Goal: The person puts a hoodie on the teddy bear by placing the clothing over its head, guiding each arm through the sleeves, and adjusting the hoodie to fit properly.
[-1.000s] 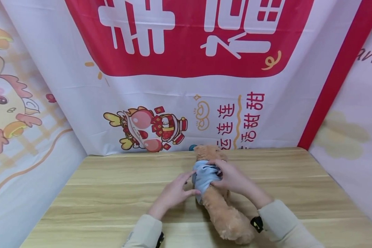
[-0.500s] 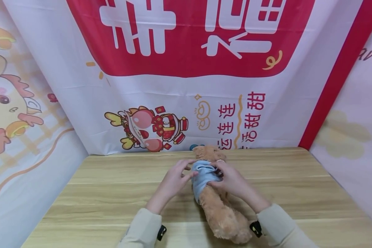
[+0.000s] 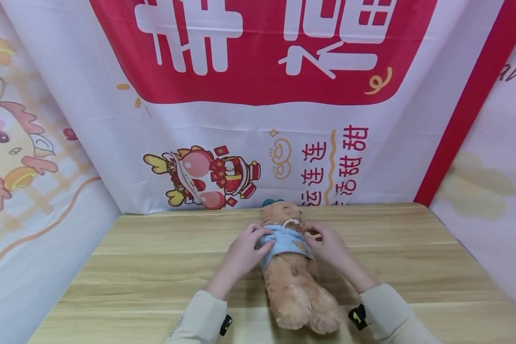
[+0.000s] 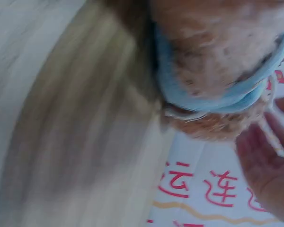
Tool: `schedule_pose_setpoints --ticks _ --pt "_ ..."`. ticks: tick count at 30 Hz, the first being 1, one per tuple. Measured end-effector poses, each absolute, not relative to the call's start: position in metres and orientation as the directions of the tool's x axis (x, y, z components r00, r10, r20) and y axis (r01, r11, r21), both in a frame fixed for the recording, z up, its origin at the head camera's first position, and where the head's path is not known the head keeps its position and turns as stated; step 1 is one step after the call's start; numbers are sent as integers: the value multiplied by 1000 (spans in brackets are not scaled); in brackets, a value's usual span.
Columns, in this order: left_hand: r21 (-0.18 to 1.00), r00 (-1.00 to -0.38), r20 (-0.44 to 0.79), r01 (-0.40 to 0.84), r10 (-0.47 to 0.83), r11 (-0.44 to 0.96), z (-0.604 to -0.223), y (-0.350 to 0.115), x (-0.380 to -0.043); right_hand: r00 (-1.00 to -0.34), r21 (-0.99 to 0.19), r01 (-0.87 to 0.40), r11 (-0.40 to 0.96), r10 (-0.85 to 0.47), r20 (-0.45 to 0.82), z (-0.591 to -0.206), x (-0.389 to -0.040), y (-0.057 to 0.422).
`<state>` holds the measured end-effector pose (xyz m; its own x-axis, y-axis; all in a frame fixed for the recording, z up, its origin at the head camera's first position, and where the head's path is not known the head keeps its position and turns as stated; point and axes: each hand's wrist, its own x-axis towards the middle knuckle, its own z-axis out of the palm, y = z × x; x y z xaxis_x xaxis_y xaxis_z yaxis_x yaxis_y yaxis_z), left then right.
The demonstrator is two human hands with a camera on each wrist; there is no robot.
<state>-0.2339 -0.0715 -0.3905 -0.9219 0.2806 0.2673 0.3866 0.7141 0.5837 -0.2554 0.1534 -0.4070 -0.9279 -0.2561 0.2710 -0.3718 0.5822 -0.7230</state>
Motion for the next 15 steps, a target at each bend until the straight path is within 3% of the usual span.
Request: schedule_pose_setpoints --ticks 4,8,15 --pt "609 -953 212 304 218 733 -395 -75 -235 -968 -719 -240 652 -218 126 -416 -258 158" --pt "603 -968 199 246 155 759 -398 -78 -238 -960 -753 -178 633 -280 -8 -424 -256 157" --pt "681 -968 231 233 98 694 -407 -84 -242 -918 -839 -164 519 -392 -63 -428 -256 156"
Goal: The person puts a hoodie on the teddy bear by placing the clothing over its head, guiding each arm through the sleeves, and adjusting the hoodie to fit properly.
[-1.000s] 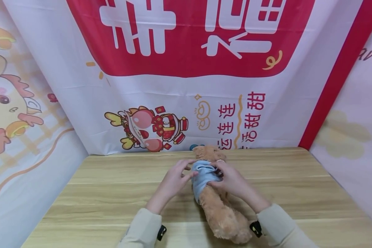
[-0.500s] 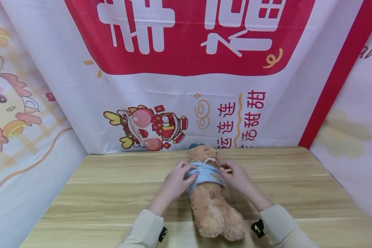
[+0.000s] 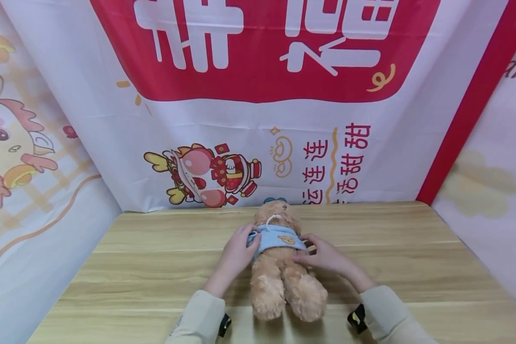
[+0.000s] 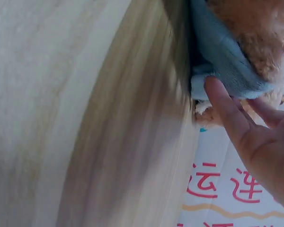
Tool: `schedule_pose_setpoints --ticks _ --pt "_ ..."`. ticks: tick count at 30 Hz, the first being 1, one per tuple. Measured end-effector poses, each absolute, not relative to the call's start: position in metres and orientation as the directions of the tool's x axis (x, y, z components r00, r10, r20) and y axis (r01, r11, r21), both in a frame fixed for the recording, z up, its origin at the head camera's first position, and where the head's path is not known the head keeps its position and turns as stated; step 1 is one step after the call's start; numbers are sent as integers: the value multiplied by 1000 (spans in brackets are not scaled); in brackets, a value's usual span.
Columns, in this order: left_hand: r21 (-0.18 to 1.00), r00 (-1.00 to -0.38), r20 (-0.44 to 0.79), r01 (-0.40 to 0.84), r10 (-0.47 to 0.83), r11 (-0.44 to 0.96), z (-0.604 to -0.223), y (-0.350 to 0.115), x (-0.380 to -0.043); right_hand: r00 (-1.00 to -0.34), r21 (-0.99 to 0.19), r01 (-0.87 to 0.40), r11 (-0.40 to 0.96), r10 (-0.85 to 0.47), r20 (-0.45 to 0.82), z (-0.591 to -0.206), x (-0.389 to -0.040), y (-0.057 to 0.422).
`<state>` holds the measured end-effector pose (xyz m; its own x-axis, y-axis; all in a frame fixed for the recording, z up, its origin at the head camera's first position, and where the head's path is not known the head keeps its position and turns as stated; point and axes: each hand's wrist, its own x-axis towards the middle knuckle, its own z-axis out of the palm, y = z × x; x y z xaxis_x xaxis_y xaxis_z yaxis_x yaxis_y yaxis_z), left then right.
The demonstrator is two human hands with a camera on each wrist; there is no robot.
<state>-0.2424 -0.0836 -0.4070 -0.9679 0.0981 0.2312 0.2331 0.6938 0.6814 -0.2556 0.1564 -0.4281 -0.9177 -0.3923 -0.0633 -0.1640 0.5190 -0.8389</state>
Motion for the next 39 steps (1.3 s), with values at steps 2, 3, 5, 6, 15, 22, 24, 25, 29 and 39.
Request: schedule_pose_setpoints --ticks 2,3,5,6,15,22,24,25,29,39 --pt "695 -966 240 240 95 678 -409 -85 -243 -914 -851 -163 500 -401 -60 -428 -255 155" --pt "701 -966 241 240 93 672 -410 -85 -243 -919 -855 -162 493 -391 -51 -428 -256 154" --pt "715 -966 244 242 91 656 -413 -86 -244 -937 -856 -169 489 -348 -14 -427 -256 152" --pt "719 -964 249 248 93 649 -415 -86 -244 -949 -852 -171 494 -314 8 -427 -256 151" --pt "620 -903 378 411 205 668 -430 -80 -244 -944 -754 -328 569 -226 240 -422 -257 148" --pt "402 -810 469 551 352 732 -426 -73 -245 -727 -453 -677 580 -432 534 -424 -260 149" --pt "406 -821 448 539 353 738 -426 -73 -245 -739 -466 -666 583 -429 519 -423 -259 149" --pt "411 -829 436 530 351 742 -426 -74 -244 -763 -489 -639 594 -413 497 -423 -258 149" --pt "467 -878 348 466 328 752 -424 -77 -243 -833 -547 -545 635 -339 437 -423 -257 151" --pt "388 -882 300 461 363 798 -417 -74 -237 -631 -416 -759 502 -410 659 -434 -266 159"
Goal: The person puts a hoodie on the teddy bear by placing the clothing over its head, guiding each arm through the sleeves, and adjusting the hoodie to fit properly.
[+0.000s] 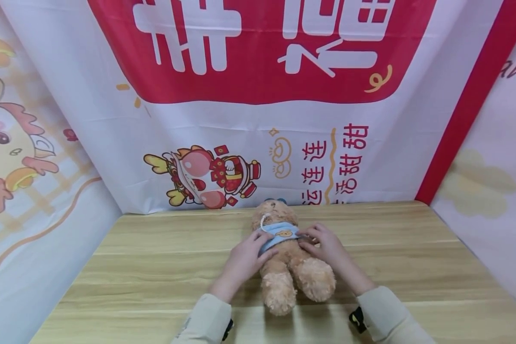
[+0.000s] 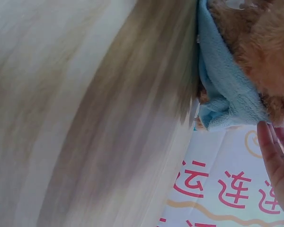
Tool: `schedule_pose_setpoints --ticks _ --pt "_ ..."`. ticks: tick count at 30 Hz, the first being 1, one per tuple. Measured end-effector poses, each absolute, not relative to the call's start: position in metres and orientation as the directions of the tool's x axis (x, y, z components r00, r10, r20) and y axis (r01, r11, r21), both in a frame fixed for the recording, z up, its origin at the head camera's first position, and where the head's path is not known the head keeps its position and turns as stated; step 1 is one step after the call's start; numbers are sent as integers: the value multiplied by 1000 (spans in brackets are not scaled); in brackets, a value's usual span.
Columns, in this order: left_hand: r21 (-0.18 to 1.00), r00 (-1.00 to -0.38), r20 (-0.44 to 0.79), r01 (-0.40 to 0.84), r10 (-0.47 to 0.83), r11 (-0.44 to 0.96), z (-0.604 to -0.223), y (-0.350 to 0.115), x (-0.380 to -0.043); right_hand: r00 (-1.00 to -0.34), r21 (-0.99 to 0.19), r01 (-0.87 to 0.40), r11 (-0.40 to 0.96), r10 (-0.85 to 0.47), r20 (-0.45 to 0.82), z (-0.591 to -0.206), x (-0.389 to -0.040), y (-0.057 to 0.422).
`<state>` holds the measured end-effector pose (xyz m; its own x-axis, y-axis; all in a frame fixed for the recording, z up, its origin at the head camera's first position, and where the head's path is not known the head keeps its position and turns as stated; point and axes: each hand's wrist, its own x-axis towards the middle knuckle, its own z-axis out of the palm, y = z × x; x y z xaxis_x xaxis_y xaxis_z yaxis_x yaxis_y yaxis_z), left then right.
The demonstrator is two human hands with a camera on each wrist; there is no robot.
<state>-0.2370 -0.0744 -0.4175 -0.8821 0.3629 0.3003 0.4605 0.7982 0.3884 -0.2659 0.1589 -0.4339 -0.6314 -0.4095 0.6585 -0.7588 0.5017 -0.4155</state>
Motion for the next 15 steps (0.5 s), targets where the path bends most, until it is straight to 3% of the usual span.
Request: schedule_pose_setpoints --ticks 2,5,7,12,15 --pt "353 -862 342 487 374 799 -419 -73 -237 -562 -332 -805 491 -453 692 -434 -268 159" --pt "327 -839 392 511 378 795 -421 -71 -238 -529 -275 -822 498 -493 690 -428 -266 157" --pt "316 -830 408 519 381 794 -423 -71 -239 -579 -321 -796 514 -491 651 -425 -265 156" --pt "288 -824 402 528 399 799 -426 -70 -241 -782 -506 -620 600 -424 457 -420 -260 157" --pt "296 -829 390 524 400 798 -426 -71 -242 -842 -588 -538 604 -414 345 -419 -259 159"
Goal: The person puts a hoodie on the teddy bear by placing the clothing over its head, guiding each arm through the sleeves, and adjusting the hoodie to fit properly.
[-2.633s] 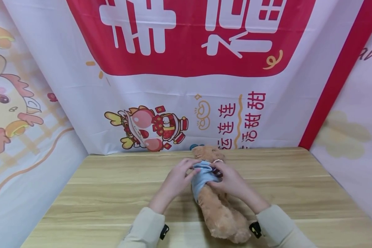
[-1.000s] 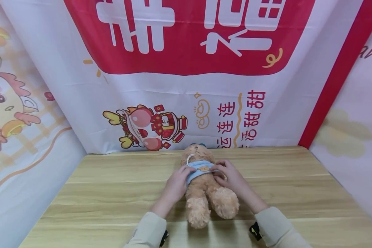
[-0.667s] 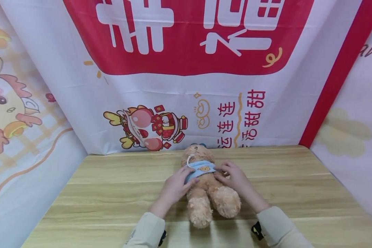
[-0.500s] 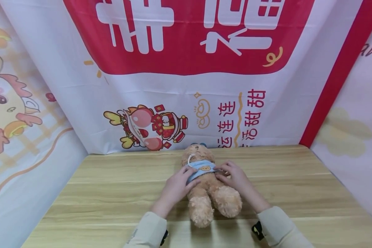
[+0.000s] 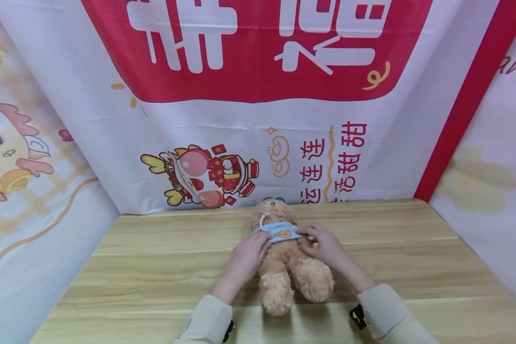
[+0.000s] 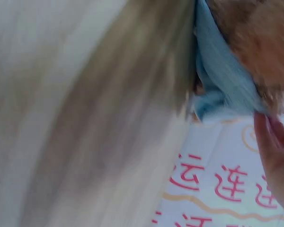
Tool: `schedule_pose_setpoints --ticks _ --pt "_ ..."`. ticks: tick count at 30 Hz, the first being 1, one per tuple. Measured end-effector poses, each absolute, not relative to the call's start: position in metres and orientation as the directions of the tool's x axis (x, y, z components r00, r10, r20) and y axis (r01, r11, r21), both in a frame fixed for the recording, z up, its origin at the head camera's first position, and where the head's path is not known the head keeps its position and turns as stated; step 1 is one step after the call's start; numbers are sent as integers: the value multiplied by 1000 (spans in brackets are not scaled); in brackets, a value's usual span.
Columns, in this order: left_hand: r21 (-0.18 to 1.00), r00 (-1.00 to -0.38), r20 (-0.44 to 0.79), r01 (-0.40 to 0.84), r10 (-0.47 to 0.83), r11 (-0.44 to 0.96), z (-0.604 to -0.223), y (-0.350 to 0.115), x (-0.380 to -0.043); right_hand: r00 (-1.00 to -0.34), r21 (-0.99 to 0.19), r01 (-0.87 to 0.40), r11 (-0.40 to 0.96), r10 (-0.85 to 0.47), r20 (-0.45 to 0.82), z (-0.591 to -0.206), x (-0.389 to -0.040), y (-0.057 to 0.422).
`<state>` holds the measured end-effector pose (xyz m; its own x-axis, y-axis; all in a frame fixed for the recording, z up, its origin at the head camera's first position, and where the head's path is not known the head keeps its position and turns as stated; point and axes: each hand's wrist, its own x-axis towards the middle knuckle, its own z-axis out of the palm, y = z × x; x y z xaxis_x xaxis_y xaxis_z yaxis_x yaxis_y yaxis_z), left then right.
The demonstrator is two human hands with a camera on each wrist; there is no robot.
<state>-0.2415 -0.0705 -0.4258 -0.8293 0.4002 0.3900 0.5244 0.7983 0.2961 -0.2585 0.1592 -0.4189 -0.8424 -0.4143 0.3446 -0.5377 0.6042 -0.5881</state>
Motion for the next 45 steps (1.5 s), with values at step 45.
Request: schedule_pose_setpoints --ticks 45 --pt "26 -703 572 530 422 847 -421 -80 -229 -880 -674 -469 571 -363 305 -417 -251 149"
